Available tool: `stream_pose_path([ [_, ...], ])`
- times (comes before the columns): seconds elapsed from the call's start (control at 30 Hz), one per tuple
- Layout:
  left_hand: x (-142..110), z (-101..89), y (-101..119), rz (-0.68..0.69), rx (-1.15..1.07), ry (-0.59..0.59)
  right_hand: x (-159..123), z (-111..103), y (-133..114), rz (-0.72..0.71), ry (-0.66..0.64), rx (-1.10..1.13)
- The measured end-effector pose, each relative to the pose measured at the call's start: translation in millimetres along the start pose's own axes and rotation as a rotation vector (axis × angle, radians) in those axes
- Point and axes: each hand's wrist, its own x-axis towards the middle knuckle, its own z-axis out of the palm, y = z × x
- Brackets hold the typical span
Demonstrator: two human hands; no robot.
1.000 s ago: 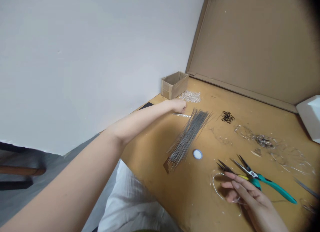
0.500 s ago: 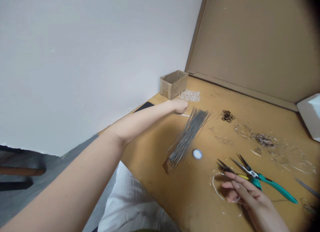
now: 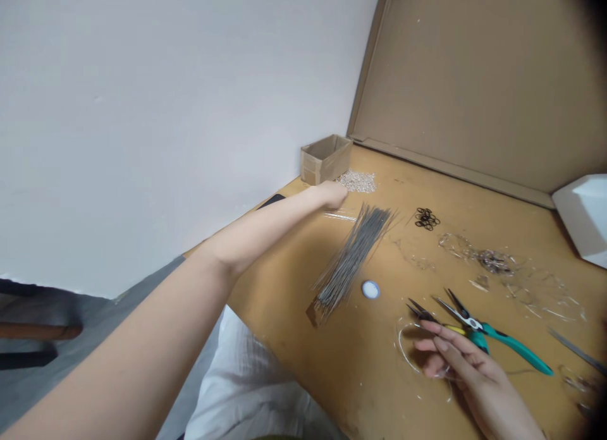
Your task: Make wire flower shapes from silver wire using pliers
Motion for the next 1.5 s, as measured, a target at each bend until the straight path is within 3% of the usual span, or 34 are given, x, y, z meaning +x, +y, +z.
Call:
stream_pose_path([
  [0.43,-1.0,7.4,5.0,-0.029,0.101,-0.051,-8.8,21.1,-6.3,-0.014,-0.172,0.134],
  [0.7,-11.9,4.5,2.3,-0.031,0.095,-0.008,-12.5,24.7,-10.8,-0.117,0.017,-0.129],
  [0.87,-16.7,2.4,0.4,-0.007,0.094,0.030,-14.2,20.9,-6.2,-0.155,-0.003,-0.298],
  [1.17,-25.0,-0.7,0.3,-0.014,0.112,0.096,-16.1,7.6,-3.9,-0.397,0.152,-0.898],
  [1.5,-31.2,-4.8,6.7,-0.021,0.141,0.093,-18.9,9.7,-12.2,-0.412,0.208,-1.007],
])
